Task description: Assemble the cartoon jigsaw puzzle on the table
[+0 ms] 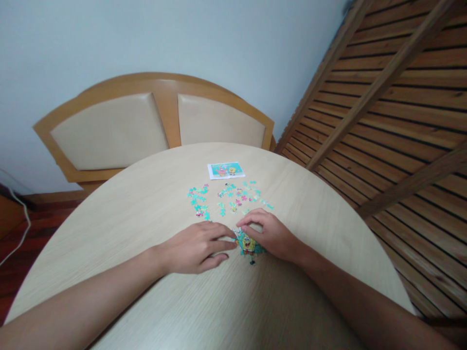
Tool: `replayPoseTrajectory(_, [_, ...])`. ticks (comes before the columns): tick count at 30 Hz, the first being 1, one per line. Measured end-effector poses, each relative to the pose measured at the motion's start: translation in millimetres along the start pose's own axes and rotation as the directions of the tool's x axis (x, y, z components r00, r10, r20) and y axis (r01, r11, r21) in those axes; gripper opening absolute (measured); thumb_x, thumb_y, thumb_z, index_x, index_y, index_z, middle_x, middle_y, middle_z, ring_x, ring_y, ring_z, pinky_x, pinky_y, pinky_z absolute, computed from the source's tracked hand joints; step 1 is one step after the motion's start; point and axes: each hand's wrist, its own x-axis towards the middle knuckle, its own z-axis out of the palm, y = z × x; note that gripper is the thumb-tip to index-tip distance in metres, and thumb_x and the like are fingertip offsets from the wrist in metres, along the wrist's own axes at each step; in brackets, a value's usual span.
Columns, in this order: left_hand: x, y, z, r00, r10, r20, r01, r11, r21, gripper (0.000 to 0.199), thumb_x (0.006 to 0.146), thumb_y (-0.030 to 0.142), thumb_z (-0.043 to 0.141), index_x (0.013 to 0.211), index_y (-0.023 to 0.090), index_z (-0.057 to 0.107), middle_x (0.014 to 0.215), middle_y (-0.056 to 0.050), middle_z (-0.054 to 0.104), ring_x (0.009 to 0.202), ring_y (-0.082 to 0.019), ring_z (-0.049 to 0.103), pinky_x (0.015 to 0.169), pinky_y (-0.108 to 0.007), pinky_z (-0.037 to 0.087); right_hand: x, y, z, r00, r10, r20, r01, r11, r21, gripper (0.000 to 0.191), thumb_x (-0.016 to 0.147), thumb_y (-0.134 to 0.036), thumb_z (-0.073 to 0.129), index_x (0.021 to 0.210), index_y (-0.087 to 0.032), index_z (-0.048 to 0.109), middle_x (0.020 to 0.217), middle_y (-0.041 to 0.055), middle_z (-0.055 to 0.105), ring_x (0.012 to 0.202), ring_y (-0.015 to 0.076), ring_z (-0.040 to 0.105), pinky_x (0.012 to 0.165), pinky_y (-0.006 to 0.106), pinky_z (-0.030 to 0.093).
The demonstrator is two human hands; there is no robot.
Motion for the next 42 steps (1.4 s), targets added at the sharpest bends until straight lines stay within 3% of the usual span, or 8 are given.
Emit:
replayPoseTrajectory(10, [1.4,0.9,-1.4,1.000,0.000,0.008,0.000,1.000,0.004,0.030,0.102,0.028,0.049,0.128,0.020,0.062,0.127,-0.012,0.065,0.114,-0.026,0.064,0.100,-0.041,0.053,0.7,1.2,4.9,0.999,0.028,-0.037,-0.029,0.999,-0.018,0.012,0.089,-0.019,0.065,0.091,-0.023,0.076,0.093,0.0027,0.077,0.095,0.0206,0.068,0.091,0.036,0.050])
replayPoseTrajectory(23, [0.1,-0.1,-0.6,1.000,-0.007,0.026,0.007,1.000,0.007,0.030,0.102,0.028,0.049,0.128,0.019,0.062,0.127,-0.012,0.064,0.114,-0.026,0.063,0.101,-0.041,0.052,-1.5,6.0,3.9,0.999,-0.040,0.005,0.041,0.995,-0.094,0.012,0.088,-0.021,0.071,0.098,-0.024,0.076,0.094,0.0028,0.076,0.098,0.0226,0.065,0.092,0.040,0.045])
replayPoseTrajectory(42, [-0.1,0.5,-1.6,1.000,-0.010,-0.011,0.010,1.000,-0.024,0.029,0.102,0.027,0.049,0.127,0.020,0.062,0.127,-0.012,0.065,0.113,-0.025,0.065,0.098,-0.040,0.054,-3.6,-3.0,-1.5,0.991,-0.115,0.064,0.123,0.982,-0.144,0.009,0.088,-0.020,0.073,0.094,-0.025,0.077,0.095,0.0028,0.071,0.098,0.0214,0.063,0.091,0.039,0.046])
